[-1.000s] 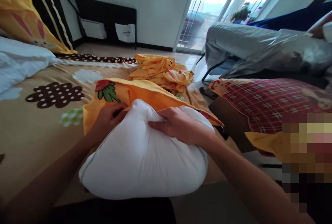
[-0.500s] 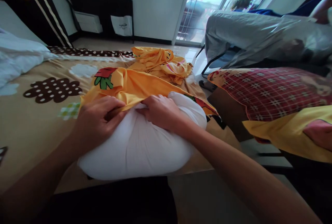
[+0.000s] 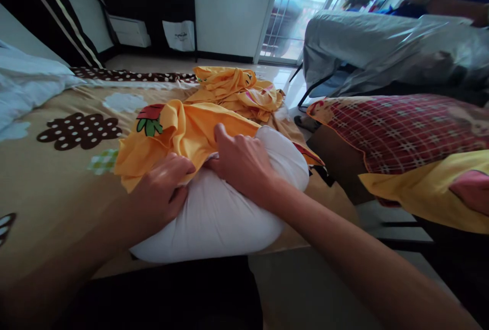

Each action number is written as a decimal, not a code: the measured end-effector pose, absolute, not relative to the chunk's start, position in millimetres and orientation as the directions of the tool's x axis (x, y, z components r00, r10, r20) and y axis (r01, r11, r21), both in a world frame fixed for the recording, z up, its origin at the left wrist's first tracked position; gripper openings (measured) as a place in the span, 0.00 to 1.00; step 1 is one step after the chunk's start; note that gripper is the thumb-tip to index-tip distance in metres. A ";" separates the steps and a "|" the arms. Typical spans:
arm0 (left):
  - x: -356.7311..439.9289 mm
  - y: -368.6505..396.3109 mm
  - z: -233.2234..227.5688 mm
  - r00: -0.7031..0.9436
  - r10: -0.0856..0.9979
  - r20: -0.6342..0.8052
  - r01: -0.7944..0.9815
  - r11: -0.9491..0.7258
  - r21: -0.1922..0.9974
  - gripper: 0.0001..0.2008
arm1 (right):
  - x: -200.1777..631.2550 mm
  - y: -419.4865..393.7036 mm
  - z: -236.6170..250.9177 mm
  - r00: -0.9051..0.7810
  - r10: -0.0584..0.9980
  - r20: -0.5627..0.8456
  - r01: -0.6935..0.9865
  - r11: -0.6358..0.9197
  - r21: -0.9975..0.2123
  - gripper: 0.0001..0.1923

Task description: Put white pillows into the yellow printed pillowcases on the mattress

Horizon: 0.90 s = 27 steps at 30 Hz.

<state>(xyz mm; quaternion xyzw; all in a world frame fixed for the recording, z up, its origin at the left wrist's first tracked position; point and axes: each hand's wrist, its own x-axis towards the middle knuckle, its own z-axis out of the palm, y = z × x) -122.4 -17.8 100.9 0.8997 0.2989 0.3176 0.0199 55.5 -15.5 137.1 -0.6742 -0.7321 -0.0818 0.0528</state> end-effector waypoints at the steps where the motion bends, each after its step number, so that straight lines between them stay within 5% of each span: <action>1: -121.5 -19.1 99.0 0.624 0.533 0.571 0.501 -0.834 0.231 0.10 | 54.2 -18.3 136.7 -0.147 0.974 0.175 0.988 0.134 0.082 0.19; 4: -120.9 -25.0 95.9 0.597 0.491 0.634 0.468 -0.855 0.222 0.10 | 51.5 -24.9 135.1 -0.293 0.945 0.143 0.953 0.277 0.124 0.12; 7: -128.6 -32.9 95.1 0.543 0.518 0.661 0.485 -0.836 0.257 0.06 | 56.0 -25.1 132.7 -0.275 0.947 0.165 0.960 0.263 0.091 0.13; 15: -201.4 -52.7 58.0 0.355 0.757 0.548 0.625 -0.629 0.462 0.20 | 89.1 -17.4 126.6 -0.198 0.943 0.267 0.971 0.225 -0.075 0.17; 21: -206.4 -45.2 36.1 0.439 0.770 0.462 0.736 -0.604 0.307 0.26 | 82.8 -17.0 127.7 -0.170 0.950 0.260 0.972 0.205 -0.112 0.16; 27: -178.5 -51.8 34.4 0.344 0.720 0.602 0.766 -0.587 0.264 0.15 | 85.1 -19.3 129.9 -0.098 0.960 0.262 0.980 0.139 -0.142 0.15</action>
